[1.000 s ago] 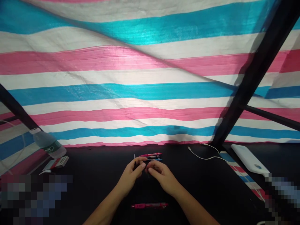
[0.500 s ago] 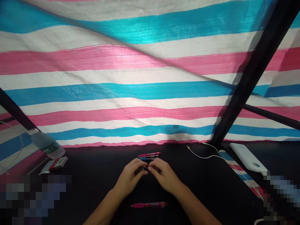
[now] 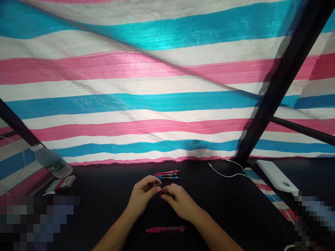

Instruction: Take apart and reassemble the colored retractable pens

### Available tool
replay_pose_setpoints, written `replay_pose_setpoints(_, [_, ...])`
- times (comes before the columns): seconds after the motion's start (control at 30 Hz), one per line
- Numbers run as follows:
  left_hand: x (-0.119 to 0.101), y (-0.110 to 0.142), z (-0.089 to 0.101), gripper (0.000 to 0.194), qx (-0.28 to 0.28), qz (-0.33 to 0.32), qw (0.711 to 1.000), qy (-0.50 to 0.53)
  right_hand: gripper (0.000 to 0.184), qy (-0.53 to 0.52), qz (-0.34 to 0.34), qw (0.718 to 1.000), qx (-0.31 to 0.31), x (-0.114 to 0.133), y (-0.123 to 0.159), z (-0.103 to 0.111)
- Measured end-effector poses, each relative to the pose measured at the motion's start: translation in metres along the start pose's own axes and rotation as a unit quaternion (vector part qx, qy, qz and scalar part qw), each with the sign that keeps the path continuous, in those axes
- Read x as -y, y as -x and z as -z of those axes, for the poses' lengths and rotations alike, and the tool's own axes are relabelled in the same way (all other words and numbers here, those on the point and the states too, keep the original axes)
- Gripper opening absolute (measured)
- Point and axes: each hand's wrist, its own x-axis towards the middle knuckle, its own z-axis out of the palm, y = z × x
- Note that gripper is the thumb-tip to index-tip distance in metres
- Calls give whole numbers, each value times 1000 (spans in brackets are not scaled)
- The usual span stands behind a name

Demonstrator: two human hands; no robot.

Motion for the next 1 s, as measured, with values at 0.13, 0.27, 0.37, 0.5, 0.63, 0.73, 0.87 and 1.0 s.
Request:
replay_pose_setpoints(0.13, [-2, -2, 3, 11, -23, -28, 999, 25, 18, -1, 1, 1000, 3, 0, 0, -2])
replay_pose_setpoints(0.27, [3, -2, 8, 16, -53, -12, 996, 73, 16, -5, -5, 1000, -2, 2, 0, -1])
replay_pose_setpoints(0.37, [5, -3, 12, 21, -84, -4, 990, 113, 18, -12, -4, 1000, 0, 3, 0, 1])
replay_pose_setpoints(0.5, [-1, -4, 14, 22, -107, -11, 984, 143, 17, -33, -7, 999, -7, 3, -1, 3])
replay_pose_setpoints(0.63, [-6, -6, 13, 19, -98, -23, 980, 175, 19, -47, -7, 999, -22, 1, -2, 4])
replay_pose_setpoints(0.73, [-3, -6, 14, 17, -84, -25, 982, 165, 18, -47, -5, 998, -29, -1, -3, 6])
replay_pose_setpoints(0.87, [4, -5, 17, 19, -91, -18, 987, 130, 17, -41, -5, 999, -32, -4, -3, 6])
replay_pose_setpoints(1.0, [5, -5, 19, 20, -103, -22, 989, 108, 17, -44, -7, 999, -32, -4, -2, 5])
